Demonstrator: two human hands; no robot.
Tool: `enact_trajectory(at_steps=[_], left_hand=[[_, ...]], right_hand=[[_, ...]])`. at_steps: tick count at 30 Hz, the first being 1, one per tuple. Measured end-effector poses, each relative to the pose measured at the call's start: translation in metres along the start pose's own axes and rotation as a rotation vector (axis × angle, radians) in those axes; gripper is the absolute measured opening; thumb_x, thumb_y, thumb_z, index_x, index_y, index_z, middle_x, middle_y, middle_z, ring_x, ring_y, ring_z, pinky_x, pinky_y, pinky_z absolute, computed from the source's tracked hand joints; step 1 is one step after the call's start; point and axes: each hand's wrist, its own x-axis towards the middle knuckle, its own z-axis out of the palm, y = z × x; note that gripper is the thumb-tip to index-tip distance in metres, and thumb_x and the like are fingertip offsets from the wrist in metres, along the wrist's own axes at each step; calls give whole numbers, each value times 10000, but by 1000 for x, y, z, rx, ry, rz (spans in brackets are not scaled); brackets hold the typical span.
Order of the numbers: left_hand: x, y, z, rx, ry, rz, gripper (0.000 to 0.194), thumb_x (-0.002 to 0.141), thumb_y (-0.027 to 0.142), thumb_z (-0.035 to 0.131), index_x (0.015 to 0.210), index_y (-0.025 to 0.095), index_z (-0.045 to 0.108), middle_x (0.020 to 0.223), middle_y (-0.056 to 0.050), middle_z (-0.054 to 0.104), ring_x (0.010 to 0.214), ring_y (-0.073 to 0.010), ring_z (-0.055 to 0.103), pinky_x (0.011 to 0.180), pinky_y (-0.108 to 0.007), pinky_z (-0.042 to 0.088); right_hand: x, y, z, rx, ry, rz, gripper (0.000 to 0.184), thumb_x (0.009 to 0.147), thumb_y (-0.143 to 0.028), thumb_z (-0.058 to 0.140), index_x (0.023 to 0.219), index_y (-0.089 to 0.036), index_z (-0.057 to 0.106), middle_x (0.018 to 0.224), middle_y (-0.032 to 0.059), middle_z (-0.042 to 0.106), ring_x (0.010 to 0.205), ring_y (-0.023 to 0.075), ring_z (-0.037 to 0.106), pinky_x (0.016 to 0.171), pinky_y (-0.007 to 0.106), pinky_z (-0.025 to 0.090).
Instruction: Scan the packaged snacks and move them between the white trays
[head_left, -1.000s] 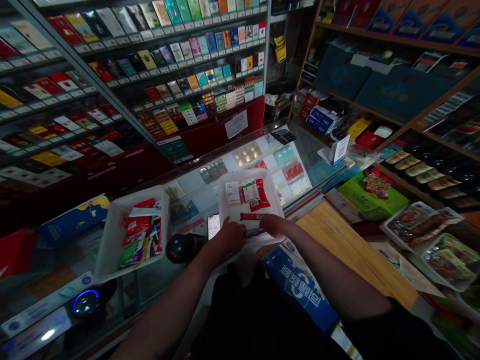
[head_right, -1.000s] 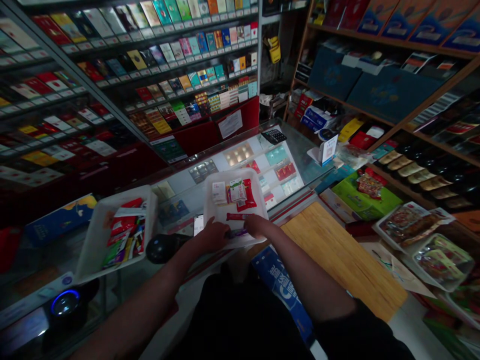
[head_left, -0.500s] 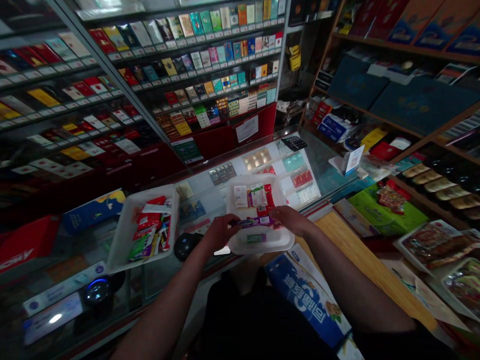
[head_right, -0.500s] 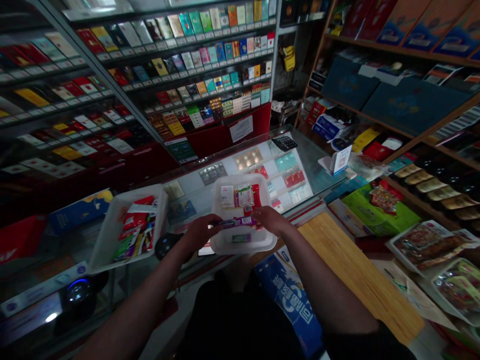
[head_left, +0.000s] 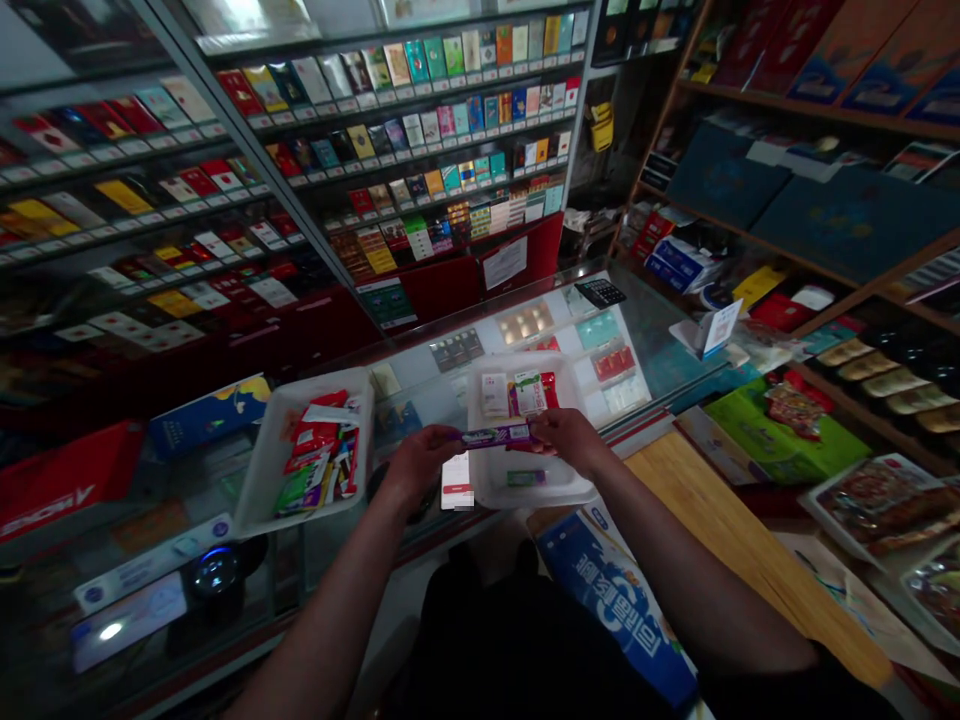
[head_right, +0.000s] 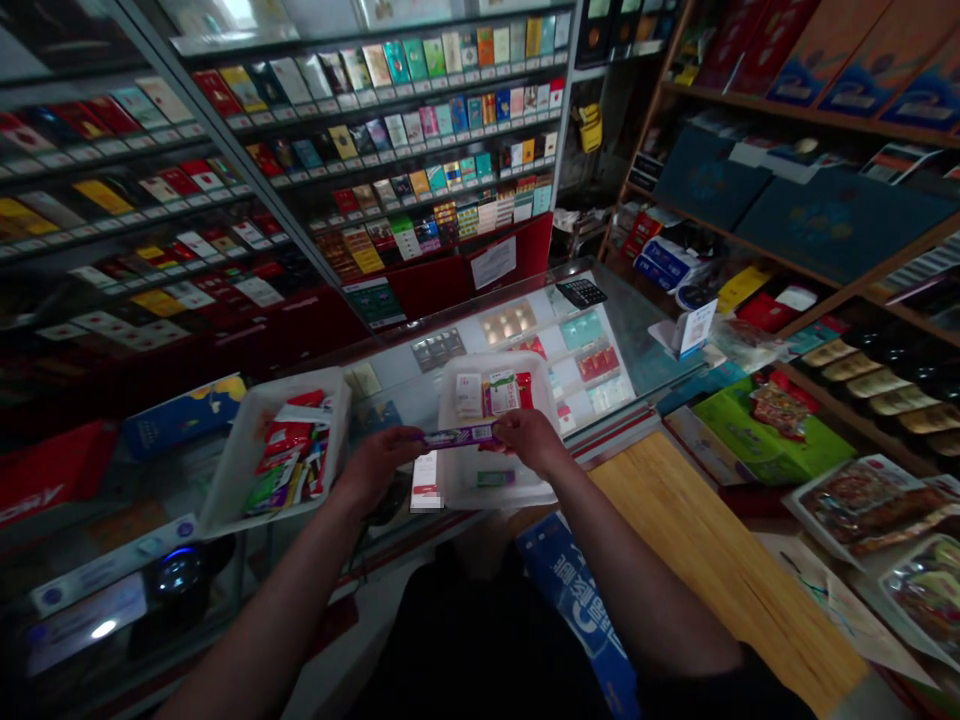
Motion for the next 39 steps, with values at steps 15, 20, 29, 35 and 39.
enact_trajectory(at_steps=[15, 20, 29, 35, 39], left_hand=[[-19, 49, -87, 305, -1, 119, 333, 685, 483, 766, 866, 204, 783, 809, -23, 773, 754, -221, 686, 700, -315, 525], [-15, 35, -126, 496, 12, 261, 244, 773, 426, 697, 859, 213, 780, 924, -56, 788, 902, -258, 709, 865, -394, 563], [-14, 15, -181, 1182, 125, 620, 223, 913, 231, 564, 953, 232, 783, 1538, -90, 521, 1535, -371, 279, 1205, -680, 250], [-7, -2, -211, 1319, 202, 650, 243, 943, 255, 557, 924, 249, 799, 1573, -86, 476, 1550, -406, 233, 1208, -717, 192], [-4, -9, -225, 1326, 236, 663, 222, 938, 260, 581, 939, 274, 802, 1554, -70, 503, 1545, -392, 252, 1213, -704, 194]], right_hand=[[0, -31, 71, -158, 5, -189, 271, 853, -448, 597, 816, -184, 644, 688, 24, 721, 606, 144, 643, 600, 249, 503], [13, -34, 103, -357, 68, -252, 196, 854, -328, 610, 848, -183, 743, 813, 30, 768, 772, 186, 701, 750, 297, 530], [23, -37, 154, -726, 94, -503, 179, 901, -167, 629, 832, -206, 790, 1365, 93, 672, 1395, 257, 503, 1167, 439, 370], [39, -27, 183, -890, 116, -744, 138, 883, -159, 686, 833, -207, 805, 1486, 115, 568, 1516, 341, 321, 1218, 568, 285], [48, -21, 200, -929, 150, -773, 165, 908, -170, 659, 831, -209, 799, 1492, 116, 560, 1520, 354, 308, 1198, 606, 294]])
